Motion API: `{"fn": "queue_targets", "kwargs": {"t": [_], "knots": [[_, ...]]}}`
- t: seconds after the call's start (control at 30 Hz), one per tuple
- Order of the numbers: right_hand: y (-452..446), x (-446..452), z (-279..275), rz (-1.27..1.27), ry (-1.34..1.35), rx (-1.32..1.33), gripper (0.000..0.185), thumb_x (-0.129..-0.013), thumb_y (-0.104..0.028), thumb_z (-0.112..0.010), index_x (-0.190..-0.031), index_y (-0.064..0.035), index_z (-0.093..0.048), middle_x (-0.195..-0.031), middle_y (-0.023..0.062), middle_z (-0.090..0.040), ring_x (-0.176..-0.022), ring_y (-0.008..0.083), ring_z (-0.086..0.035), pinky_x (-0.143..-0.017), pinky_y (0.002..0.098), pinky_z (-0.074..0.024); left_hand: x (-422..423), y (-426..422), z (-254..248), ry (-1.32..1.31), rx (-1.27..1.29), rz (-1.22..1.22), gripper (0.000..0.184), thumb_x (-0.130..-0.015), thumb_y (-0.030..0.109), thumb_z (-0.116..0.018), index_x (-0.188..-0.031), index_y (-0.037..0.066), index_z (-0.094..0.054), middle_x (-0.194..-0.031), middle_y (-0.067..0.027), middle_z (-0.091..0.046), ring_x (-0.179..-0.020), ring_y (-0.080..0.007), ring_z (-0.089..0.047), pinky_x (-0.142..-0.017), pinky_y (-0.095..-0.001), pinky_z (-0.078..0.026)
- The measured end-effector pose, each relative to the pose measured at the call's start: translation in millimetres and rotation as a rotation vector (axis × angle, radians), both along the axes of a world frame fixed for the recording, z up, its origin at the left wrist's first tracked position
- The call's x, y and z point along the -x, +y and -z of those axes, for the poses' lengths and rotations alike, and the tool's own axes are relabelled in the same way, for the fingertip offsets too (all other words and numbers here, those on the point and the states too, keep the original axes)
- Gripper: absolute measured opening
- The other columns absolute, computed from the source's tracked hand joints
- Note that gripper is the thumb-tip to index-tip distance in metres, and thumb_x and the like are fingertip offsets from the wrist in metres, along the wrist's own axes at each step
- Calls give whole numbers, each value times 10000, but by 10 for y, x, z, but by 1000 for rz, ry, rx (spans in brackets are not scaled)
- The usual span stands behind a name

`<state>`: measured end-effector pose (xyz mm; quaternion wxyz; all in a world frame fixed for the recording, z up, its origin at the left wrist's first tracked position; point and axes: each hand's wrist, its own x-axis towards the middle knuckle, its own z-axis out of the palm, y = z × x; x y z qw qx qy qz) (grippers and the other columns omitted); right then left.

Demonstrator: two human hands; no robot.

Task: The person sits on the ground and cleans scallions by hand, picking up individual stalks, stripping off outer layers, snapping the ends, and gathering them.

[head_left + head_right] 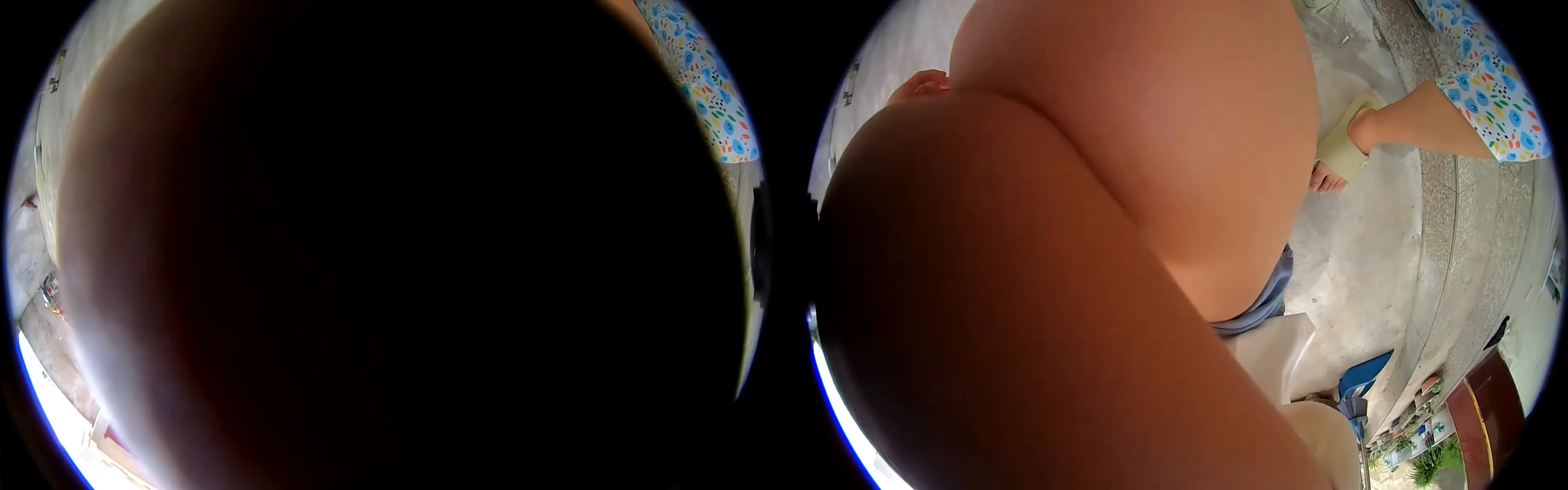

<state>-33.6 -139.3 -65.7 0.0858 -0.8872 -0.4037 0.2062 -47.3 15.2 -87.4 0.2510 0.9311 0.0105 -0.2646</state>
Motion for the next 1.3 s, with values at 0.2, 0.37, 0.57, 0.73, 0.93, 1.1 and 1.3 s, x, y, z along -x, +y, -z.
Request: {"fn": "queue_targets", "kwargs": {"t": [0.2,0.37,0.57,0.73,0.93,1.1,1.3], "knots": [[11,-5,57,-12,30,-37,174,-673,-149,-572,-820,-70,-621,-836,75,-610,-782,221,-589,-611,337,-467,-245,-436,-203,-80,24,-314,210,-677,150,-536,-838,16,-534,-792,-120,-560,-744,-213,-479,-654,-347,-417],[77,12,98,-43,43,-62,173,-673,-155,-577,-820,-78,-625,-837,65,-612,-784,214,-591,-606,327,-469,-379,-702,-380,-136,9,-528,240,-662,180,-541,-853,35,-536,-832,-117,-571,-798,-220,-485,-687,-362,-428],[395,277,31,-55,8,-65,171,-672,-161,-584,-820,-88,-629,-840,54,-615,-786,205,-593,-599,316,-471,-99,-667,-529,25,-210,-745,181,-664,180,-537,-788,52,-568,-852,-100,-580,-797,-213,-508,-706,-342,-432],[800,952,-138,-2,-78,27,169,-672,-167,-589,-819,-96,-632,-841,44,-617,-788,197,-595,-594,306,-473,1389,292,215,37,-118,-812,103,-693,144,-521,-690,47,-555,-674,-60,-571,-654,-171,-535,-585,-274,-418],[-292,-510,-18,39,2,58,163,-671,-148,-542,-776,-43,-609,-796,112,-597,-761,260,-582,-611,352,-465,-336,-80,-46,-191,-86,602,165,-684,146,-550,-816,47,-544,-752,-114,-545,-763,-286,-529,-603,-388,-415],[-1038,-706,795,354,48,300,170,-688,-137,-505,-760,-7,-588,-774,164,-586,-740,305,-573,-640,395,-463,-114,232,-26,-370,13,568,169,-616,95,-548,-775,41,-534,-705,-119,-516,-648,-318,-520,-556,-404,-409],[-1761,-506,1633,495,114,376,191,-713,-172,-506,-838,-42,-569,-841,137,-580,-782,298,-562,-672,401,-452,-45,140,-60,-356,-123,719,161,-608,93,-566,-744,10,-541,-688,-114,-524,-650,-265,-561,-537,-361,-444]]}}
